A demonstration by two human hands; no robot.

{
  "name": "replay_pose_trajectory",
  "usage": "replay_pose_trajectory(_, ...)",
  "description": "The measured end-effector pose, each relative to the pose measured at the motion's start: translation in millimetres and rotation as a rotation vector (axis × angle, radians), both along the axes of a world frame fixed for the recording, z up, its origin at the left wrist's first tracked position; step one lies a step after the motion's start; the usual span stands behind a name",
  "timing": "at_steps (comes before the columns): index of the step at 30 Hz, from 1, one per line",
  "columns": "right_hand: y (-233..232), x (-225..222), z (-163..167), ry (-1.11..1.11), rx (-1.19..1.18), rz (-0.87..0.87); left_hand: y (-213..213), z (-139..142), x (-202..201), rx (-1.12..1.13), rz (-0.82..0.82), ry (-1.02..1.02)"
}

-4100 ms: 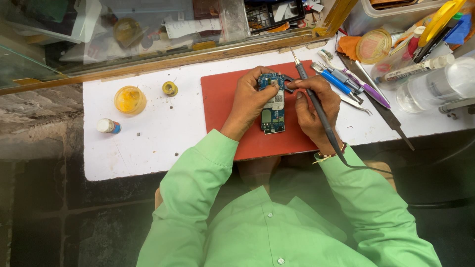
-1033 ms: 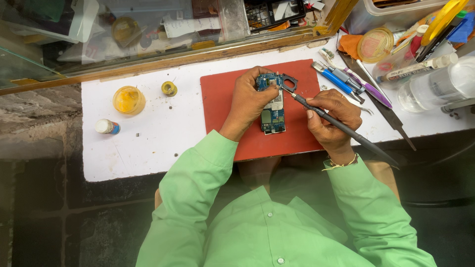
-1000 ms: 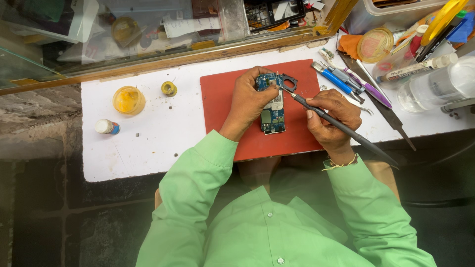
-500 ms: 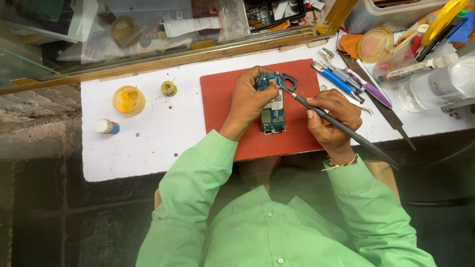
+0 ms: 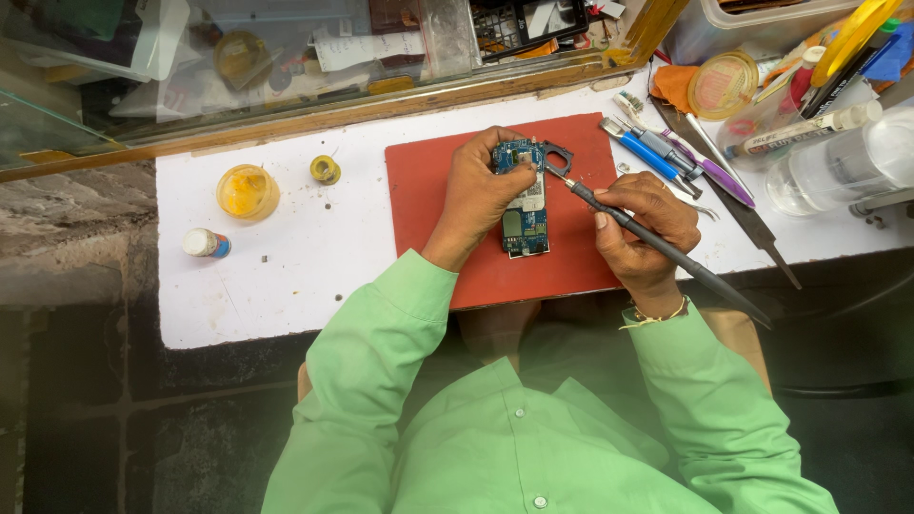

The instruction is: The person uses a soldering iron to work on a small electronic component on a circuit board, then places a black plastic frame over the component. They later apply a white paste from a tube onto the board.

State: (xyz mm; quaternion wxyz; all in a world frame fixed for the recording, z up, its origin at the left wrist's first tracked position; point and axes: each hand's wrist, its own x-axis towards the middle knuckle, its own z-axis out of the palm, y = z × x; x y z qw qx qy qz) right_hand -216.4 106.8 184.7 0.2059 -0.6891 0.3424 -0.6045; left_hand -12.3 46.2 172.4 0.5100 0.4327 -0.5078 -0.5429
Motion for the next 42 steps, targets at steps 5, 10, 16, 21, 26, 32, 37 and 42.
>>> replay_pose_trajectory(5, -0.1, -0.1, -0.1, 0.023, -0.011, -0.018, -2.7, -0.6, 2.0, -0.001, -0.036, 0.098)
replay_pose_trajectory(10, 0.1, -0.6, 0.4, 0.025, -0.001, -0.019, -3.4, 0.5, 4.6, 0.011, -0.047, 0.089)
replay_pose_trajectory(16, -1.1, 1.0, 1.3, -0.007, -0.016, 0.031, -2.6, 0.7, 4.0, 0.021, -0.020, 0.090)
replay_pose_trajectory(21, -1.0, 1.3, 2.3, -0.006, -0.018, 0.037, -2.0, -0.3, 4.3, 0.035, -0.024, 0.177)
replay_pose_trajectory(26, -1.7, 2.5, 2.8, -0.007, -0.032, 0.045, -1.8, -0.7, 4.1, 0.029, -0.007, 0.169)
replay_pose_trajectory(32, -2.6, 5.0, 4.3, -0.001, -0.033, 0.055, -1.5, -0.1, 4.8, 0.021, 0.000, 0.140)
replay_pose_trajectory(37, -2.9, 6.5, 5.0, 0.010, -0.042, 0.058, -0.6, 0.7, 4.8, 0.014, 0.009, 0.121)
replay_pose_trajectory(42, -3.4, 7.1, 3.4, 0.026, -0.030, 0.050, 0.2, 1.5, 4.5, 0.023, 0.010, 0.122)
